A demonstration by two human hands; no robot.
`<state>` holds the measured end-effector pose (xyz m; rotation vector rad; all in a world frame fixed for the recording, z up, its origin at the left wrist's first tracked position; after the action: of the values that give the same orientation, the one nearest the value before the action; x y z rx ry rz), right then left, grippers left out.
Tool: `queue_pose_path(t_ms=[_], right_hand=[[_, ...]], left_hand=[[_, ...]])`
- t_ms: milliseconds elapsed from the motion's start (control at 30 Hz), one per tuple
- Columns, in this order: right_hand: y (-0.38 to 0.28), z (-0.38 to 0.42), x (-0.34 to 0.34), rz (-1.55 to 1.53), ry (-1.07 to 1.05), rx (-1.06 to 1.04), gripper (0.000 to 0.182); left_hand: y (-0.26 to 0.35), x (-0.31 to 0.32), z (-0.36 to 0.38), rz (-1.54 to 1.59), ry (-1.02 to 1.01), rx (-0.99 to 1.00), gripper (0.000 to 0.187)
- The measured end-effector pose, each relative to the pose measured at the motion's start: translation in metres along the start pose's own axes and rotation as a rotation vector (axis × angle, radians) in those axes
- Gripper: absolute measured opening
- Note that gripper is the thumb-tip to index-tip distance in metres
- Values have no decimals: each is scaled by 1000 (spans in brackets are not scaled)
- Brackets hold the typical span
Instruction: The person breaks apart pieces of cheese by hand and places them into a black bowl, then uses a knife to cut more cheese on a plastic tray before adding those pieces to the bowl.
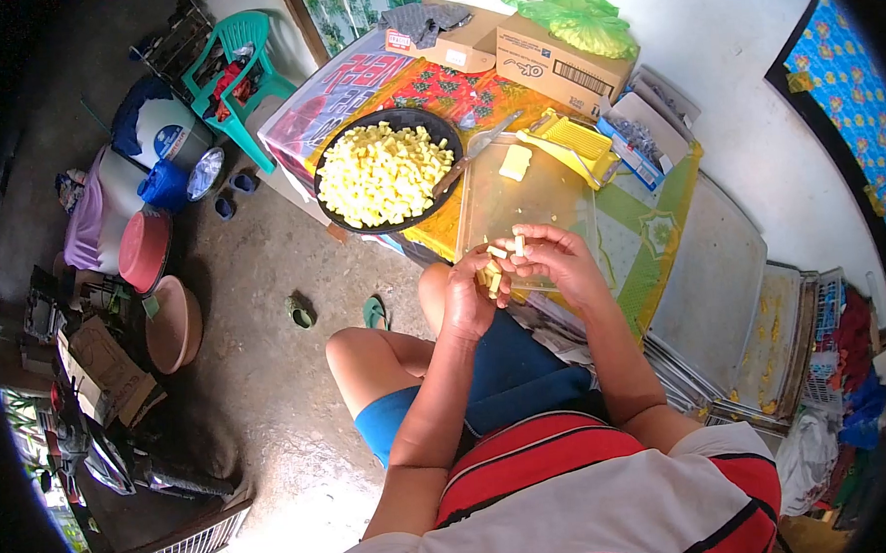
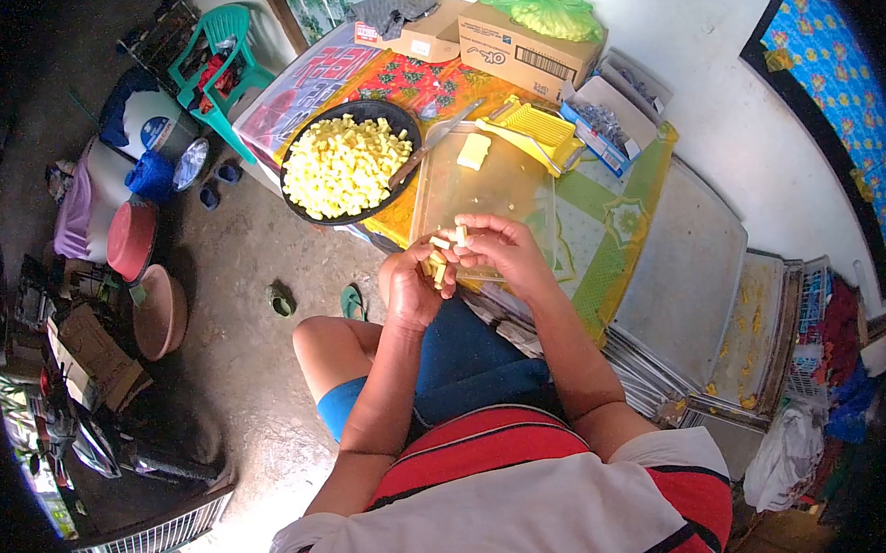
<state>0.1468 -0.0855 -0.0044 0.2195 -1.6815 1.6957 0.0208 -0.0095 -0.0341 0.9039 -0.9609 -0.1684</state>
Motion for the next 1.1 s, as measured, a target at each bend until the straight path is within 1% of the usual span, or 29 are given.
queue_pose_path(t_ms=[100,200,400,500,600,700,733,767,800,867,933,967,1067,1100], right_hand=[[1,0,1,-8,-13,-2,32],[4,-2,-5,30,-26,-64,30],[-1,2,-2,-30,31,-7,30],[0,1,-7,-4,-4,-38,31],[0,-1,-13,55,-10,-105,31],[-3,0,-14,76,42,-106,31],[-5,1,-15,80,59,-91,30],[-6,1,-16,85,76,-77,30],[-8,0,-18,90,92,-65,29],[-10,0,-22,76,68,-78,29],[-10,-2,-29,57,57,-90,29],[-9,-3,-33,45,58,-94,30],[-8,-4,-38,62,71,-109,30],[-9,-5,-39,78,79,-115,29]], left_hand=[[7,6,7,3,1,3,17],[-3,-6,1,-77,21,1,19],[3,-7,1,-59,72,-24,22],[9,-19,-5,-152,100,-18,21],[33,-30,-21,-500,223,18,22],[71,-42,-55,-1079,364,378,30],[82,-50,-73,-1235,419,548,34],[95,-51,-83,-1311,427,530,32],[109,-51,-90,-1466,469,616,29],[124,-67,-119,-1582,526,663,25],[142,-73,-137,-1773,582,643,25],[148,-74,-143,-1861,591,594,24],[159,-92,-170,-1992,586,684,23],[162,-94,-177,-2039,613,546,21]])
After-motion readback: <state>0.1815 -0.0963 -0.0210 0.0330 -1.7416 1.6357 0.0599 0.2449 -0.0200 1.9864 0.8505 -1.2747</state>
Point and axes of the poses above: each hand's wrist, its own z-axis away from the middle knuckle, its own x-axis out of the palm, y = z × x, the point moved 3 cm from there along -z, towards the middle knuckle, and after that the axes turned 15 degrees about -z, right-handed, at the moved point
